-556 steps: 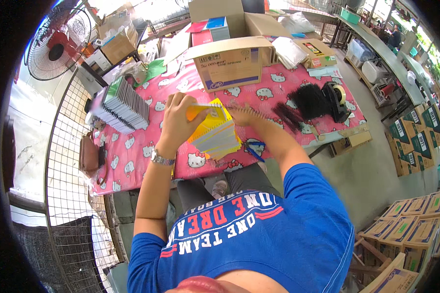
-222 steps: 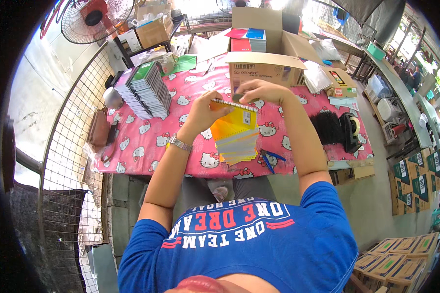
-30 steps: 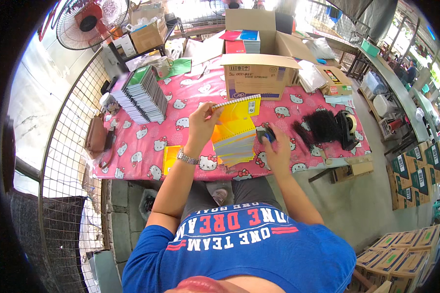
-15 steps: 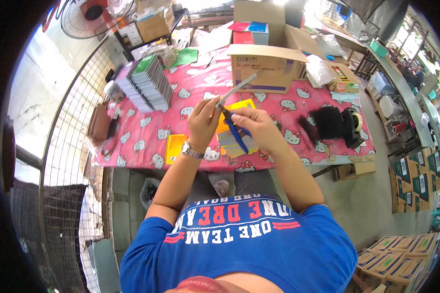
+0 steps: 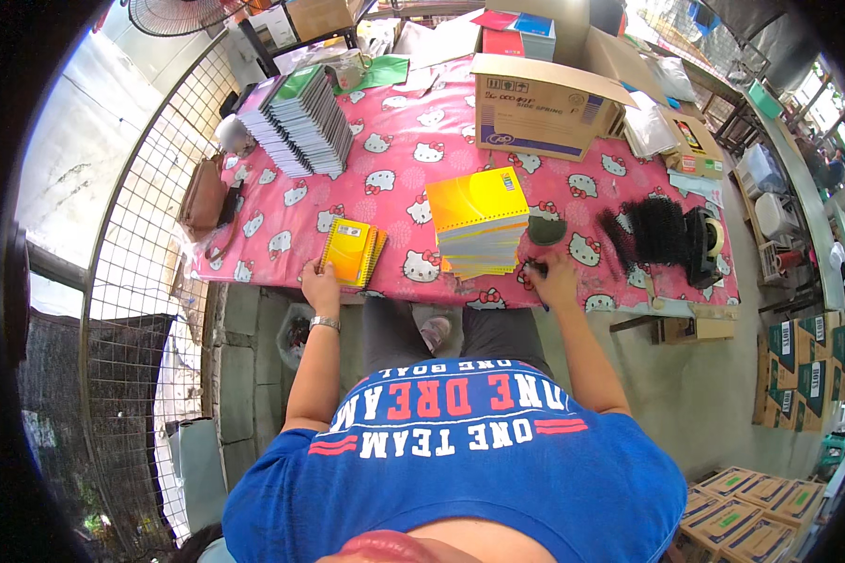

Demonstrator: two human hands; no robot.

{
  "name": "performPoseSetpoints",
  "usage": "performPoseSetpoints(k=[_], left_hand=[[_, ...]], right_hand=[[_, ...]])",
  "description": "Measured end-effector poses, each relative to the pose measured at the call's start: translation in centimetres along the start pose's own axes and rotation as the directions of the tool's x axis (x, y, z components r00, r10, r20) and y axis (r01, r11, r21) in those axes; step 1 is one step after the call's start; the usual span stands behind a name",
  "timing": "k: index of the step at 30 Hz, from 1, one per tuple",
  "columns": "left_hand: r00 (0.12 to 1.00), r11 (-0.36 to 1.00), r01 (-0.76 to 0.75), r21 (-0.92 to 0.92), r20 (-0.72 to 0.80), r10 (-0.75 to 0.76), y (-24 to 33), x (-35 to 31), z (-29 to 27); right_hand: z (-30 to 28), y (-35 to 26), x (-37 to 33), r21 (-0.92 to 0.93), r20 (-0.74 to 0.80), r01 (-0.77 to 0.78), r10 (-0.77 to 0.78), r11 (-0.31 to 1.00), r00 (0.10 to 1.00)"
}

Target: The person organizes a stack of notebooks by hand and then secures them with a rubber band.

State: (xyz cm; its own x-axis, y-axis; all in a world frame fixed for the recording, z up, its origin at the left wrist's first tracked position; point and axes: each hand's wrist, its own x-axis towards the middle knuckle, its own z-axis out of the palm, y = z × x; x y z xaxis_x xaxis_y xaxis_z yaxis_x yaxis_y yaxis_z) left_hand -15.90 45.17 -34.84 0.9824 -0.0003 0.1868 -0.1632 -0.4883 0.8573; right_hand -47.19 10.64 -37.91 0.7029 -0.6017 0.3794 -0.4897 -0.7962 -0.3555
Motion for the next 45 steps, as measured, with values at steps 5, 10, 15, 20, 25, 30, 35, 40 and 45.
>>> performPoseSetpoints(k=[5,10,15,20,25,30,35,40,45], left_hand=[[0.985,0.833,-0.173,0.525,0.069,0.161,0.4,0.6,-0.2],[0.718,0.718,-0.695,0.029,0.076,0.692,14.2,0.4,2.0],[0.177,0.224,-0.940,-0.257,0.194,0.965,27.6,-7.2,3.9],[0.011,0.097,-0.991,-0.087,0.682,0.731,27.7,-7.8,6.2],[0.077,0.457,-0.831,-0.318,0.747,0.661,31.8,-4.1,3.2],[0.210,0.351,-0.923,-0.160,0.555,0.805,31.1,-4.0,5.3],[0.219,0.293,-0.950,-0.108,0.437,0.872,30.2,-4.6,5.9],[0.202,0.294,-0.943,-0.159,0.430,0.880,30.4,-4.4,5.8],[0.164,0.271,-0.943,-0.191,0.442,0.882,30.5,-4.8,5.9]], right_hand=[[-2.3,6.9,5.5,-0.215,-0.269,-0.371,0.311,0.903,0.912],[-3.5,14.0,6.5,-0.492,0.073,-0.224,0.297,0.841,0.952],[-5.9,10.8,9.5,-0.337,-0.093,-0.298,0.283,0.893,0.955],[-11.8,3.5,12.7,0.172,-0.199,0.062,-0.027,0.983,0.980],[-17.8,-8.7,12.5,0.651,-0.034,0.118,-0.126,0.750,0.991],[-17.5,-12.5,13.7,0.592,-0.219,0.339,-0.258,0.731,0.941],[-16.6,-13.3,13.7,0.466,-0.325,0.424,-0.295,0.776,0.899],[-16.9,-13.4,13.2,0.589,-0.305,0.346,-0.196,0.730,0.932],[-15.9,-12.5,13.2,0.659,-0.300,0.317,-0.149,0.682,0.942]])
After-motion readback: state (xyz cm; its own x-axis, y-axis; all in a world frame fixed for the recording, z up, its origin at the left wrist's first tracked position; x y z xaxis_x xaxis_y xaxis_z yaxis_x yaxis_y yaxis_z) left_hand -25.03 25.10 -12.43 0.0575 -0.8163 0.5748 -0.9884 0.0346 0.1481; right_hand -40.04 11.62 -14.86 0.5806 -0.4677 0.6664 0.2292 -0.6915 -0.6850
